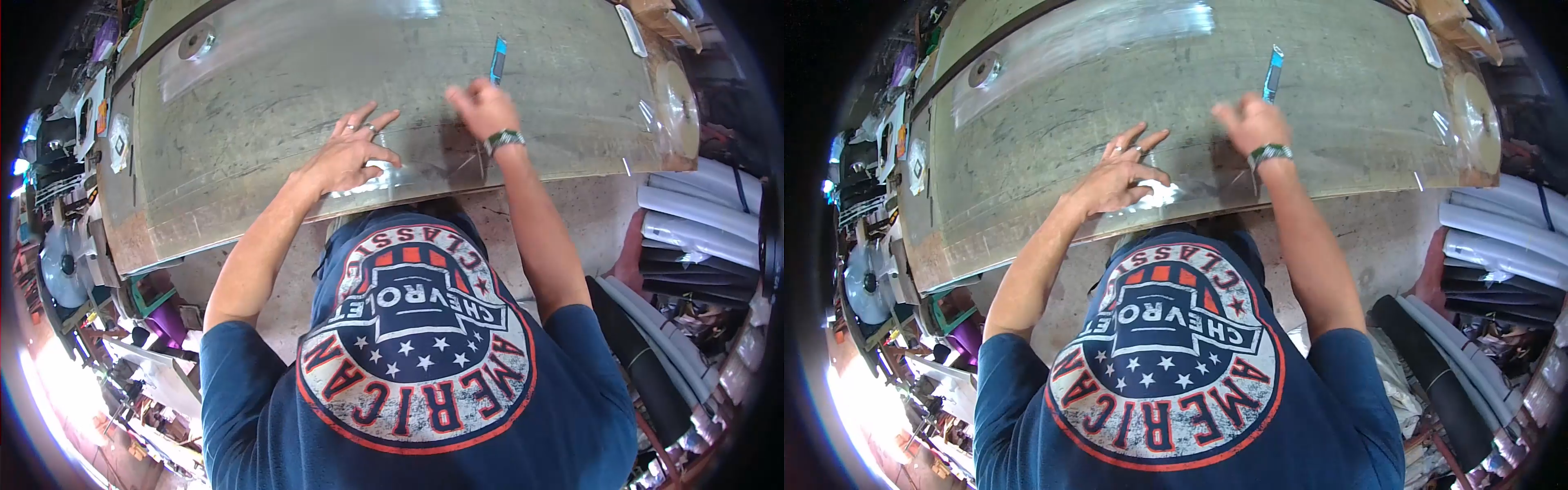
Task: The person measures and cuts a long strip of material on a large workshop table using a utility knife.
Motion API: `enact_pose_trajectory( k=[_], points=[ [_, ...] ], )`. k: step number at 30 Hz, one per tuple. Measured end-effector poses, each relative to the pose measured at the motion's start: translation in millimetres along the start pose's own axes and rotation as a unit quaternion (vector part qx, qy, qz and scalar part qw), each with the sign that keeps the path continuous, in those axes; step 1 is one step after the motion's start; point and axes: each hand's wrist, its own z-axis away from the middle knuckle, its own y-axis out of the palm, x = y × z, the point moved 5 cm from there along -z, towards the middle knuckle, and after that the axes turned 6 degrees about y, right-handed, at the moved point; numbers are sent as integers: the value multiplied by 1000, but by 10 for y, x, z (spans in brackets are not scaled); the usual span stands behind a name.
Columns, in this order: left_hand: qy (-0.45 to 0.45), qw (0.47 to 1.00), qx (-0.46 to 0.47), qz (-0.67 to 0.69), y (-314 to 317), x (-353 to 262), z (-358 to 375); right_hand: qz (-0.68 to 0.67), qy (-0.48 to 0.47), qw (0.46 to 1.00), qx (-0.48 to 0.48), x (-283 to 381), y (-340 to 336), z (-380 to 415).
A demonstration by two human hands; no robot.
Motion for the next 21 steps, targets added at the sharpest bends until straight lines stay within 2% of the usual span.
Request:
enact_pose_trajectory(
  k=[1,4,8,12,15,17,19,20,21],
  points=[
    [-8,1000,1,2,15,1,18,-20,45,995,-91,-202,-116,-137],
    [-23,1000,8,4,23,-14,1,88,17,978,-188,-498,-140,-352],
    [-25,1000,0,8,31,1,20,139,-6,984,-113,-651,-100,-371],
    [-23,1000,1,-4,55,24,30,230,-73,964,-117,-756,-178,-267],
    [-32,999,8,-6,50,26,24,209,-80,975,1,-973,-377,-258],
    [-33,999,-3,3,57,51,31,146,-64,982,98,-1424,-340,-273],
    [-30,999,-10,13,67,83,40,-86,40,986,135,-1415,-581,55],
    [-26,999,-14,18,71,98,43,-201,94,963,150,-1348,-709,170],
    [-21,999,-15,23,84,96,55,-250,88,954,141,-1191,-841,220]
  ],
)
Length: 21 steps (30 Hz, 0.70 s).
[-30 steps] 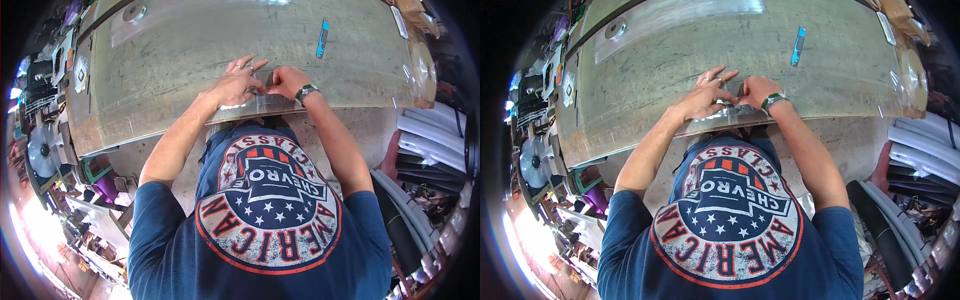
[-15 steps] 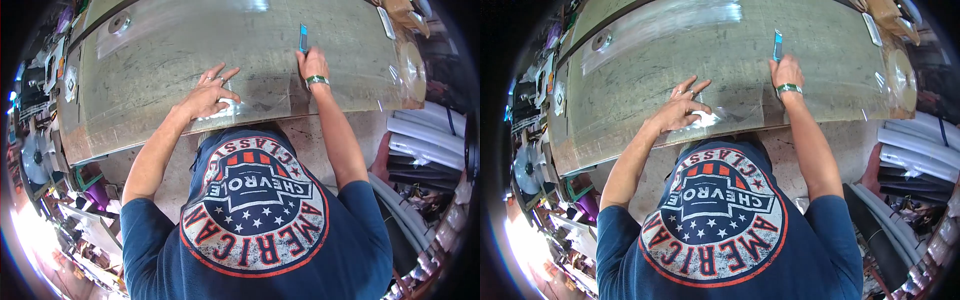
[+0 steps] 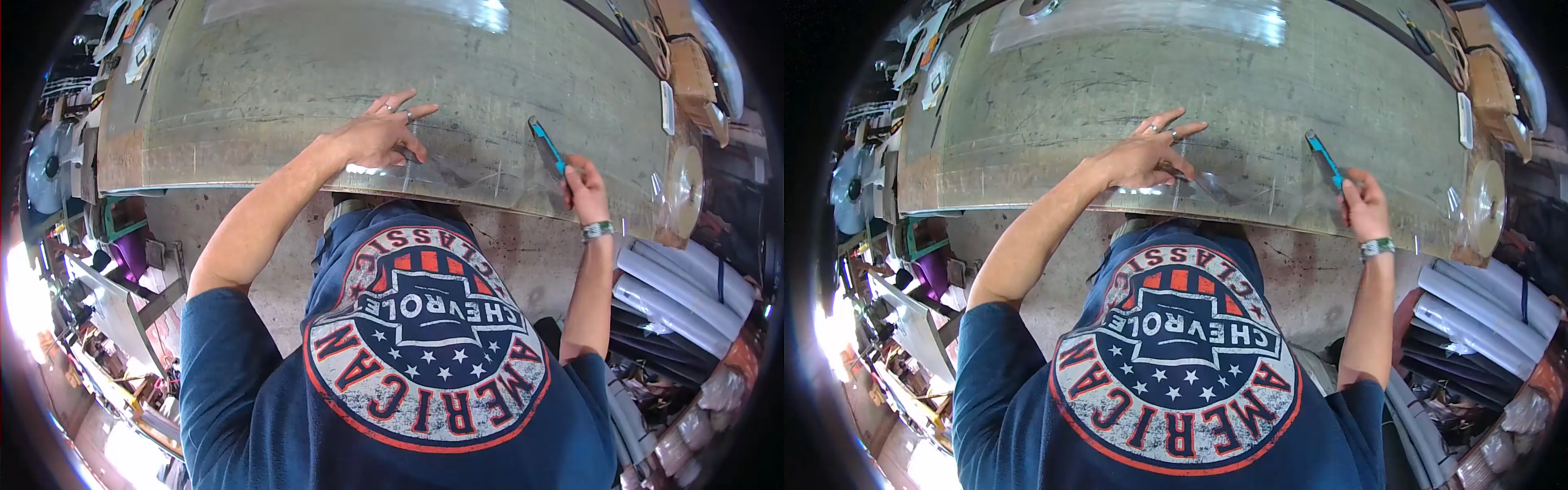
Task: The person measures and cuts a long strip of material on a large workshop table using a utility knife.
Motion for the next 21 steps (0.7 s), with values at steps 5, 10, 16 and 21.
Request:
enact_pose_trajectory(
  k=[5,10,16,21],
  points=[
    [-2,1000,15,-27,-14,-3,-24,-140,-86,985,-50,308,-105,-66],
    [-11,998,43,-41,-35,-27,-69,-95,-118,975,-161,425,120,-355],
    [-10,998,51,-23,13,34,-63,-75,-35,991,-107,257,520,-308],
    [-1,999,50,-16,-3,54,-53,-31,-131,988,-77,545,990,1174]
  ],
)
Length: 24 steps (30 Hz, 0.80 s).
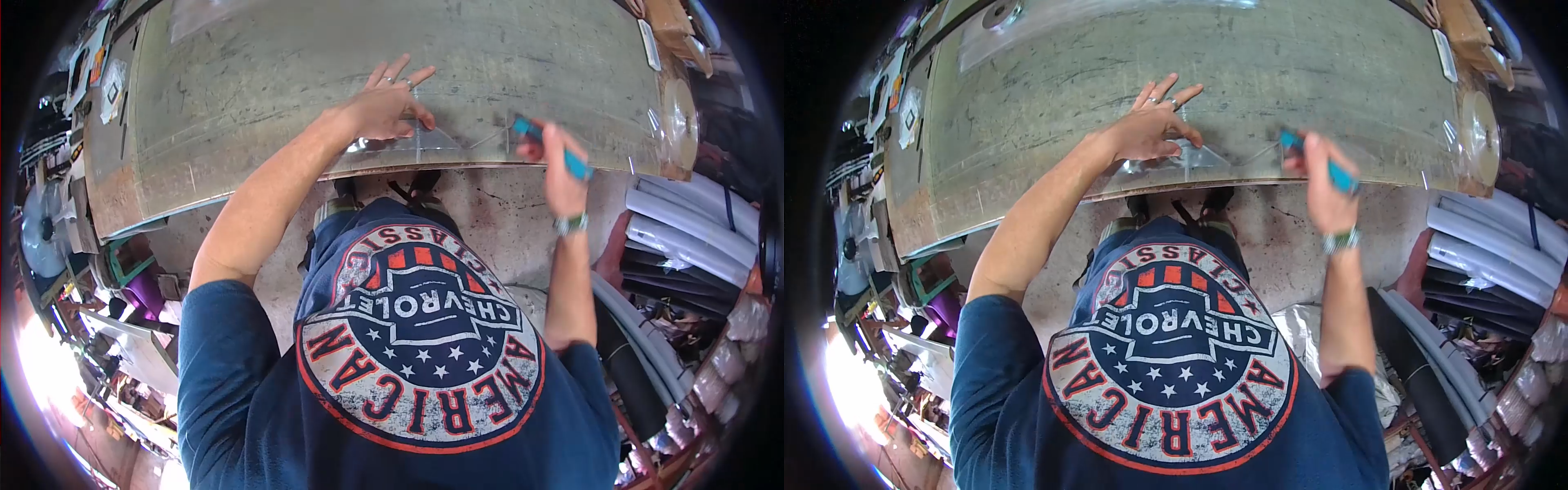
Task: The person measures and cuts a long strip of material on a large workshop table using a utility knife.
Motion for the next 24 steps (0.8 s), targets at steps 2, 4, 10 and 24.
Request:
enact_pose_trajectory(
  k=[2,4,10,24],
  points=[
    [4,1000,-8,-10,32,36,-6,-14,-54,998,31,110,337,496],
    [7,1000,-7,-19,58,42,-5,14,-106,994,37,105,686,768],
    [8,1000,-1,-26,45,37,-9,57,-151,987,12,29,1253,695],
    [10,999,-13,-28,64,56,-9,78,-208,975,-19,-99,1436,440]
  ],
)
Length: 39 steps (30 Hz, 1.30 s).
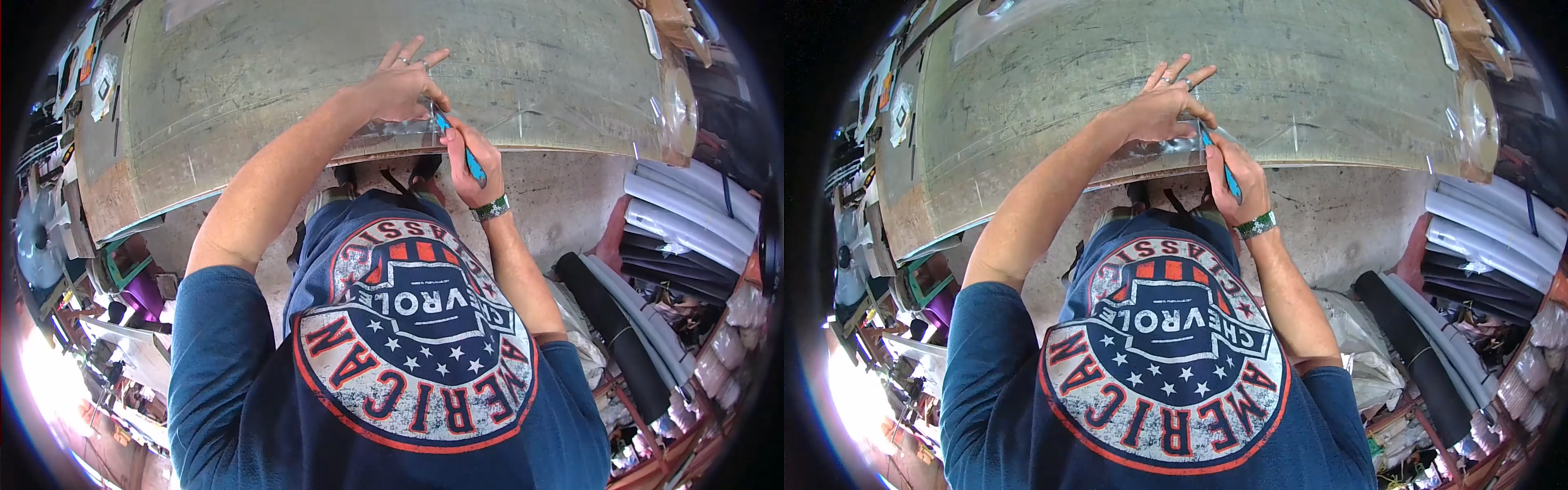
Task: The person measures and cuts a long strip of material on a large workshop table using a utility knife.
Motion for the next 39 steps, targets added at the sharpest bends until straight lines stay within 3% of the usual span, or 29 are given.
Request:
enact_pose_trajectory(
  k=[17,21,24,27,29,32,36,39],
  points=[
    [-13,1000,13,-6,-16,-6,-2,41,-14,999,6,154,31,-114],
    [-18,1000,21,-1,-19,3,-17,57,28,996,68,248,-87,224],
    [-19,999,32,10,-36,-5,-3,41,112,985,123,237,-253,425],
    [5,999,45,2,-87,-5,38,32,93,994,47,223,-624,208],
    [29,1000,10,-7,-62,68,80,35,116,990,-67,86,-832,-68],
    [5,994,-111,5,-95,101,256,156,-79,974,-142,-307,-867,-545],
    [-133,940,-305,-75,-75,-213,767,249,-118,957,-90,-950,-679,-823],
    [-171,934,-297,-104,98,-284,967,276,-136,950,-49,-1129,-615,-954]
  ],
)
